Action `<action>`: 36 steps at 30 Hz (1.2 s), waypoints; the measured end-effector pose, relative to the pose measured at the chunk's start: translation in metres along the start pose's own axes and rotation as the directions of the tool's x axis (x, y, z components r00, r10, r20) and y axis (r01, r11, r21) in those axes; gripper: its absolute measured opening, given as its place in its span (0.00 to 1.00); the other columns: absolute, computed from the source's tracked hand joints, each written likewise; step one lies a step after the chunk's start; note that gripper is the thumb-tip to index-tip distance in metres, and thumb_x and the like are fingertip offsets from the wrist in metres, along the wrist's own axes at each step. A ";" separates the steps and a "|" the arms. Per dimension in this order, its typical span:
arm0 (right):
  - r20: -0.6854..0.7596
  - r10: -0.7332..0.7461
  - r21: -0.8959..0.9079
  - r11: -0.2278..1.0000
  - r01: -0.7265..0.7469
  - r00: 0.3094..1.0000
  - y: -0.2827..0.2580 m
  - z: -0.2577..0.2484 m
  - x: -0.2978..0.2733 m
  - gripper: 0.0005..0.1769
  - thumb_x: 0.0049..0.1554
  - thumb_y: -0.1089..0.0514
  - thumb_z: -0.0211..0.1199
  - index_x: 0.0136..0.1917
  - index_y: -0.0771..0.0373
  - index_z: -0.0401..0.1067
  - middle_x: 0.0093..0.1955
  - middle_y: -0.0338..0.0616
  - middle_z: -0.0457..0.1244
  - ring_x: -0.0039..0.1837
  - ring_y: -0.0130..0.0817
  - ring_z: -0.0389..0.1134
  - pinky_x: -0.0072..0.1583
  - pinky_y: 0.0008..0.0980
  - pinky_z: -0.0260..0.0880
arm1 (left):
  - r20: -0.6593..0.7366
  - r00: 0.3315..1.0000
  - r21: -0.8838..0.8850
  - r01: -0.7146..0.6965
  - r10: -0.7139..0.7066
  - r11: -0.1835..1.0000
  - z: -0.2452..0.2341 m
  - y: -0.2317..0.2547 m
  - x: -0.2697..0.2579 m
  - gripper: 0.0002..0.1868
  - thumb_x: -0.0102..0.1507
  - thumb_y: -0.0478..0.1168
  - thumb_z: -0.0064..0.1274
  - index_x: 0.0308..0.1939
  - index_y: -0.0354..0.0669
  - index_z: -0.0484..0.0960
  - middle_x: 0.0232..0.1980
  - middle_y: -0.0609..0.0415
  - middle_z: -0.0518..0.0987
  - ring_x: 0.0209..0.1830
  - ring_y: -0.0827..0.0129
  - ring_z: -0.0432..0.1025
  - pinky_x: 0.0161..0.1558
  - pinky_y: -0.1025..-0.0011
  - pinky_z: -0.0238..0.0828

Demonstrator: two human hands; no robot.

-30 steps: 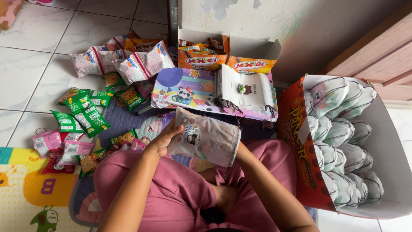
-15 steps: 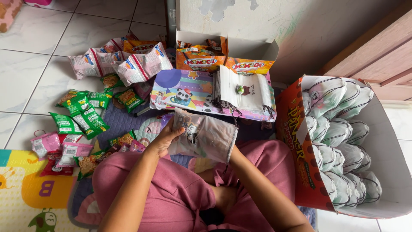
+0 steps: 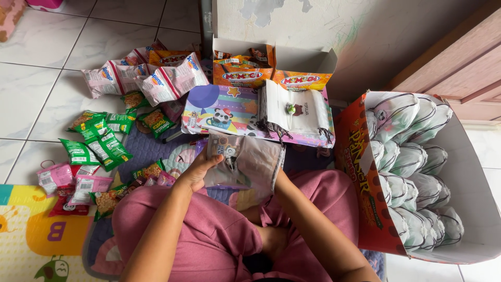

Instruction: Pack various snack packets and lollipops into small bags and organize them into boxes.

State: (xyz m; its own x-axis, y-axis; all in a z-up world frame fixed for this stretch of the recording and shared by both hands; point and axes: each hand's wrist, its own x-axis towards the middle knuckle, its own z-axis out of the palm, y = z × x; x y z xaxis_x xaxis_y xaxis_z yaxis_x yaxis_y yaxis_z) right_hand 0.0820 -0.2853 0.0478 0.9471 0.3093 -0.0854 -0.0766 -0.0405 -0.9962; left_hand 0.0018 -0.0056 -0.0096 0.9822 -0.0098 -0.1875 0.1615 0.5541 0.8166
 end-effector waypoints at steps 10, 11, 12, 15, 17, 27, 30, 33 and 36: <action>-0.007 -0.048 -0.036 0.998 0.047 0.999 -0.009 -0.009 0.030 0.19 0.59 0.66 0.49 0.57 0.66 0.77 0.37 0.51 0.68 0.32 0.31 0.67 0.33 0.26 0.70 | -0.230 0.973 0.025 -0.014 0.020 1.000 -0.020 -0.011 0.018 0.36 0.59 0.49 0.66 0.68 0.49 0.69 0.50 0.54 0.73 0.47 0.67 0.75 0.46 0.63 0.81; -0.086 -0.174 -0.190 0.969 0.156 0.981 -0.017 -0.021 0.043 0.16 0.60 0.67 0.53 0.58 0.67 0.75 0.41 0.54 0.68 0.34 0.33 0.68 0.33 0.26 0.69 | -0.237 0.971 0.029 -0.031 0.036 0.999 -0.025 -0.017 0.022 0.36 0.59 0.49 0.67 0.68 0.49 0.69 0.50 0.55 0.74 0.48 0.68 0.75 0.47 0.64 0.81; -0.143 -0.311 -0.348 0.904 0.247 0.940 -0.025 -0.033 0.057 0.13 0.62 0.67 0.57 0.59 0.69 0.74 0.45 0.57 0.68 0.36 0.34 0.69 0.33 0.26 0.67 | -0.242 0.969 0.032 -0.050 0.056 0.998 -0.030 -0.022 0.028 0.36 0.59 0.49 0.68 0.68 0.50 0.69 0.51 0.55 0.74 0.48 0.68 0.75 0.48 0.66 0.81; -0.115 -0.393 -0.782 0.602 0.161 0.912 -0.018 -0.056 0.098 0.27 0.62 0.55 0.62 0.70 0.70 0.63 0.54 0.63 0.60 0.54 0.65 0.69 0.54 0.59 0.73 | -0.271 0.961 0.050 -0.040 0.052 0.998 -0.033 -0.030 0.034 0.39 0.57 0.48 0.69 0.69 0.50 0.69 0.52 0.53 0.74 0.50 0.67 0.75 0.50 0.64 0.80; -0.111 -0.307 -0.866 0.496 0.059 0.945 -0.007 -0.062 0.119 0.30 0.62 0.50 0.62 0.71 0.66 0.63 0.55 0.60 0.60 0.57 0.62 0.69 0.57 0.56 0.72 | -0.272 0.961 0.066 -0.033 0.050 0.997 -0.030 -0.026 0.032 0.41 0.56 0.49 0.70 0.70 0.51 0.68 0.53 0.54 0.73 0.51 0.68 0.74 0.51 0.64 0.79; -0.188 -0.344 -0.548 0.814 0.192 0.920 -0.020 -0.062 0.098 0.30 0.57 0.70 0.59 0.73 0.63 0.63 0.56 0.64 0.56 0.56 0.68 0.69 0.49 0.43 0.80 | -0.298 0.954 0.097 0.000 0.029 0.995 -0.015 -0.012 0.023 0.44 0.56 0.51 0.70 0.72 0.50 0.65 0.57 0.52 0.71 0.55 0.68 0.70 0.55 0.65 0.76; -0.245 -0.295 -0.175 0.950 0.257 0.923 -0.044 -0.046 0.060 0.20 0.61 0.65 0.63 0.65 0.71 0.65 0.60 0.64 0.55 0.58 0.60 0.70 0.55 0.46 0.80 | -0.311 0.950 0.087 -0.011 0.038 0.996 -0.014 -0.011 0.020 0.37 0.57 0.51 0.70 0.66 0.50 0.71 0.48 0.57 0.72 0.48 0.72 0.73 0.50 0.68 0.79; -0.163 -0.328 -0.111 0.943 0.313 0.931 -0.035 -0.038 0.031 0.19 0.61 0.67 0.64 0.63 0.71 0.63 0.57 0.59 0.57 0.55 0.48 0.70 0.53 0.37 0.78 | -0.313 0.948 0.096 -0.029 0.058 0.995 -0.022 -0.015 0.025 0.36 0.57 0.52 0.69 0.65 0.49 0.71 0.48 0.58 0.71 0.47 0.72 0.72 0.49 0.68 0.79; -0.058 -0.278 -0.407 0.884 0.232 0.959 -0.003 -0.040 0.025 0.19 0.57 0.56 0.72 0.60 0.55 0.74 0.55 0.46 0.68 0.56 0.39 0.72 0.56 0.36 0.72 | -0.331 0.942 0.087 -0.030 0.058 0.996 -0.023 -0.016 0.023 0.32 0.59 0.51 0.68 0.62 0.50 0.73 0.46 0.59 0.73 0.46 0.73 0.73 0.48 0.70 0.79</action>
State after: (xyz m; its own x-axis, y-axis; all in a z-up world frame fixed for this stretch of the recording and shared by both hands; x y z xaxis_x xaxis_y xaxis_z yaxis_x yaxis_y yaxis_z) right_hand 0.1185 -0.3154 0.0495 0.9475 0.2528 0.1960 0.2785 -0.3506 -0.8941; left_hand 0.0197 0.0042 -0.0400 0.9026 0.2983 -0.3103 0.1395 0.4793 0.8665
